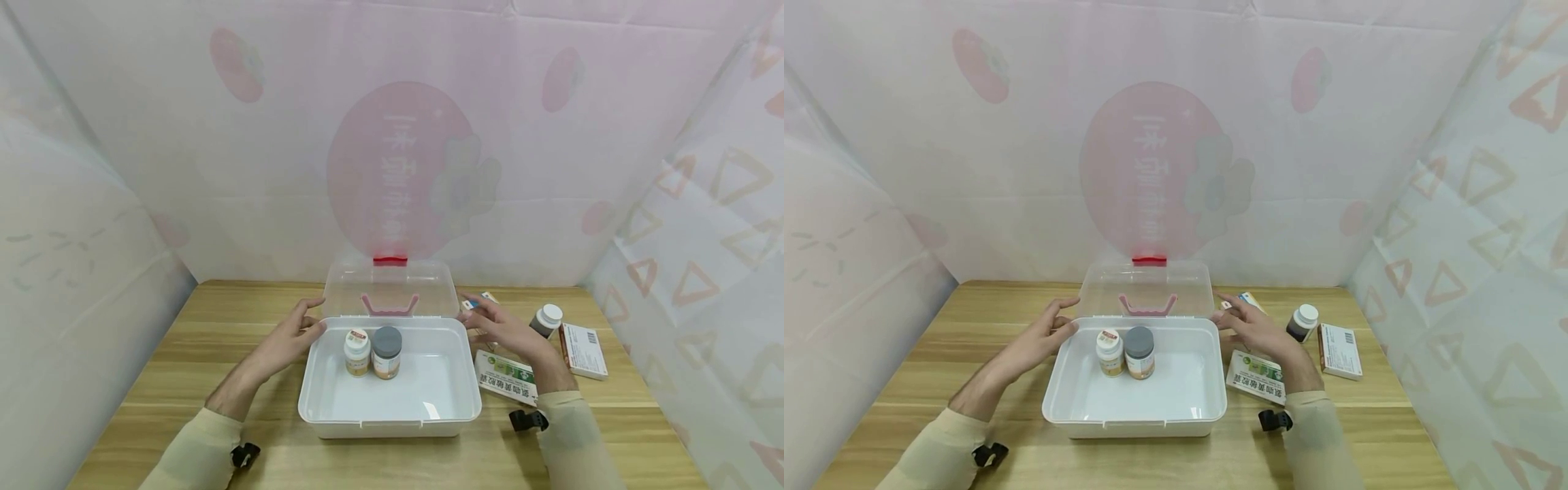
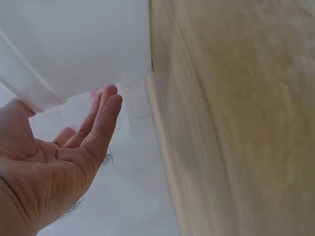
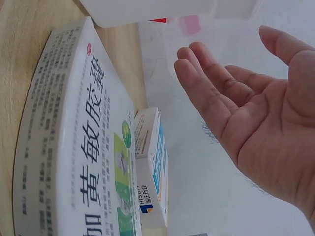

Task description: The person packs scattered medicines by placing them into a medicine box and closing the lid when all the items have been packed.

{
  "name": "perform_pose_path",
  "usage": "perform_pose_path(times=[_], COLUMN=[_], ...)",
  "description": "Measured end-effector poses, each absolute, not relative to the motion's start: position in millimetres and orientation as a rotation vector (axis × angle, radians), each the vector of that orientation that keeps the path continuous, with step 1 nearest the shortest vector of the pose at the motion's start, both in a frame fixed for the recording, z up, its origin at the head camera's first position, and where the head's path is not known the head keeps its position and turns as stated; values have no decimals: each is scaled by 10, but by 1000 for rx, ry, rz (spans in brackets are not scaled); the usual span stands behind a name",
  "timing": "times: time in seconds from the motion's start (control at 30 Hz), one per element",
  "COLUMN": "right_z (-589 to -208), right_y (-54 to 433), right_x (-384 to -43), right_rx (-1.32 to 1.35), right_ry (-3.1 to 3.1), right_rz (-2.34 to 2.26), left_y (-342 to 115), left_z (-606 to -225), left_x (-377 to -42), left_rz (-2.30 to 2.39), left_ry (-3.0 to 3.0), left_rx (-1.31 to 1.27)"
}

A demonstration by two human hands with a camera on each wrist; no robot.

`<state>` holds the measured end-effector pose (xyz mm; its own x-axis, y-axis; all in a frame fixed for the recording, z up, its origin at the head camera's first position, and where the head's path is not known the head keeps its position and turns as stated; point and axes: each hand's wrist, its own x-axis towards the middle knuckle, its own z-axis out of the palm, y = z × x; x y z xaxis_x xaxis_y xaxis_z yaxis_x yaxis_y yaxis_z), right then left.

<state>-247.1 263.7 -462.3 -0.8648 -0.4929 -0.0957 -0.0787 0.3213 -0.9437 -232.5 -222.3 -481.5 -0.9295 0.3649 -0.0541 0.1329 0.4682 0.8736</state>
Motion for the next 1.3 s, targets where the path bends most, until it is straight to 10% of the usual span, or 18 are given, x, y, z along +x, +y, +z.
perform_pose_path(times=[1.3], right_z=[-4205], right_y=[3362], right_x=[-2500], right_rx=[-292], right_ry=[2728], right_rz=[-1661], left_y=[-2159], left_z=[-4684], left_x=[-2217], left_rz=[1345], left_ry=[2577], left_rx=[433])
